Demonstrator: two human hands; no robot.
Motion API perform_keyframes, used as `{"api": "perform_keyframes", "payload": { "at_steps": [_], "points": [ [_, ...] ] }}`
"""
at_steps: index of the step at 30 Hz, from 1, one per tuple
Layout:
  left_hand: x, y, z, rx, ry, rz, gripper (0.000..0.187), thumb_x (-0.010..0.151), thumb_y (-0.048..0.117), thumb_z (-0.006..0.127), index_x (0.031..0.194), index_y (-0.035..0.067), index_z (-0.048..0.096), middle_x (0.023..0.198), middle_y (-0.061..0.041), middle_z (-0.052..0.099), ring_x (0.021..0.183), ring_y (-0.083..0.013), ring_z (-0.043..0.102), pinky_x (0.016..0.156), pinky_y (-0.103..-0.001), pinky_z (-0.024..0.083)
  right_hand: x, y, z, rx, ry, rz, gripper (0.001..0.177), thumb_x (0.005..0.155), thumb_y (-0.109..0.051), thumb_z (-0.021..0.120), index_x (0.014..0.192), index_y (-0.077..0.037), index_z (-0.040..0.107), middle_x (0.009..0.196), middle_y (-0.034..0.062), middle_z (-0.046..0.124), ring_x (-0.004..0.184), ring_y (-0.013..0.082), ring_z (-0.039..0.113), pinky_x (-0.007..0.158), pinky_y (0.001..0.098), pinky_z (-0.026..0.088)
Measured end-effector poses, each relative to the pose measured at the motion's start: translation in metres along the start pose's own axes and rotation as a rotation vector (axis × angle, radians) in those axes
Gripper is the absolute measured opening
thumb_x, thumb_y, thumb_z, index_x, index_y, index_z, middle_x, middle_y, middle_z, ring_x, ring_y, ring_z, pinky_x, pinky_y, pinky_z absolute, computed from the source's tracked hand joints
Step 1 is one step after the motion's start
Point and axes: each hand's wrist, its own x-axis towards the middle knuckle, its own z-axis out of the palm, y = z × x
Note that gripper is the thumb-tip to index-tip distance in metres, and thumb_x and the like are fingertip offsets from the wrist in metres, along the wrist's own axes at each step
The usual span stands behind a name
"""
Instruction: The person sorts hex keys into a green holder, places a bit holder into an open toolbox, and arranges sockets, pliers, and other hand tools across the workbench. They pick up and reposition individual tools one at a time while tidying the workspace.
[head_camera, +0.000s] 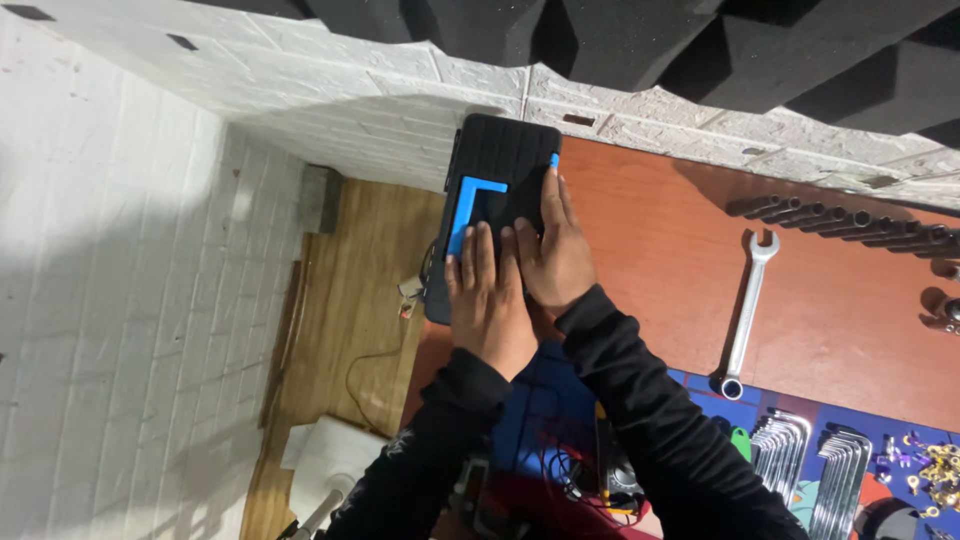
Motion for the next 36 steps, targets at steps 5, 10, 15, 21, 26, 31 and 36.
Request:
{"api": "perform_keyframes", "payload": {
  "at_steps": [5, 10, 15, 21, 26, 31, 36],
  "points": [
    [0.001, 0.003, 0.002, -0.005, 0.03, -0.014, 0.072, 0.08, 0.012, 0.065, 0.148, -0.001, 0.045, 0.155, -0.027, 0.039, 0.145, -0.0442, 0.037, 0.118, -0.062, 0.024, 0.0, -0.003, 0.0, -0.092, 0.024, -0.032, 0.071, 0.1, -0.017, 0.063, 0.156, 0.01, 0.028, 0.154, 0.04, 0.041, 0.139, 0.0524, 0.047, 0.115, 0.0465, 0.043],
    [-0.003, 0.003, 0.011, -0.006, 0.083, -0.009, 0.07, 0.082, 0.014, 0.065, 0.147, -0.001, 0.047, 0.154, -0.027, 0.041, 0.142, -0.0459, 0.04, 0.118, -0.063, 0.027, -0.005, 0.006, -0.003, 0.056, -0.032, 0.07, 0.071, 0.1, -0.018, 0.059, 0.158, 0.008, 0.027, 0.151, 0.0353, 0.046, 0.136, 0.0471, 0.053, 0.111, 0.043, 0.047],
    [-0.002, 0.003, 0.016, 0.037, 0.166, 0.012, 0.07, 0.084, 0.015, 0.066, 0.15, 0.001, 0.046, 0.154, -0.027, 0.041, 0.142, -0.0463, 0.04, 0.12, -0.064, 0.025, -0.001, 0.02, 0.003, 0.046, 0.031, -0.099, 0.072, 0.102, -0.018, 0.062, 0.159, 0.007, 0.026, 0.155, 0.0367, 0.042, 0.142, 0.0484, 0.048, 0.115, 0.0435, 0.044],
    [-0.004, -0.008, 0.034, 0.087, 0.082, -0.009, 0.07, 0.087, 0.018, 0.066, 0.151, 0.003, 0.044, 0.155, -0.027, 0.041, 0.145, -0.0444, 0.039, 0.12, -0.064, 0.022, 0.007, 0.042, 0.013, -0.034, -0.109, 0.018, 0.077, 0.102, -0.034, 0.057, 0.161, -0.003, 0.017, 0.158, 0.0344, 0.035, 0.145, 0.0466, 0.037, 0.116, 0.0466, 0.036],
    [-0.001, -0.024, 0.046, 0.168, 0.163, 0.05, 0.064, 0.096, 0.019, 0.07, 0.154, 0.005, 0.046, 0.158, -0.024, 0.039, 0.15, -0.0418, 0.037, 0.124, -0.062, 0.022, -0.008, 0.043, -0.008, -0.115, -0.246, 0.091, 0.078, 0.104, -0.044, 0.049, 0.165, -0.01, 0.014, 0.158, 0.0302, 0.037, 0.145, 0.0447, 0.041, 0.118, 0.045, 0.037],
    [-0.016, -0.01, 0.034, 0.054, 0.192, 0.161, 0.08, 0.083, 0.032, 0.082, 0.147, -0.001, 0.048, 0.156, -0.032, 0.036, 0.147, -0.0499, 0.029, 0.119, -0.063, 0.021, -0.045, 0.045, -0.056, -0.298, -0.364, 0.175, 0.075, 0.101, -0.048, 0.05, 0.163, -0.017, 0.019, 0.161, 0.0269, 0.031, 0.144, 0.044, 0.039, 0.117, 0.0496, 0.033],
    [-0.048, 0.044, 0.042, -0.028, 0.243, 0.269, 0.07, 0.086, 0.029, 0.082, 0.144, 0.001, 0.055, 0.155, -0.027, 0.041, 0.149, -0.0464, 0.031, 0.12, -0.062, 0.024, -0.104, 0.065, -0.118, -0.487, -0.237, 0.068, 0.069, 0.102, -0.045, 0.053, 0.159, -0.013, 0.032, 0.159, 0.027, 0.036, 0.147, 0.0431, 0.037, 0.117, 0.0539, 0.033]
  ]
}}
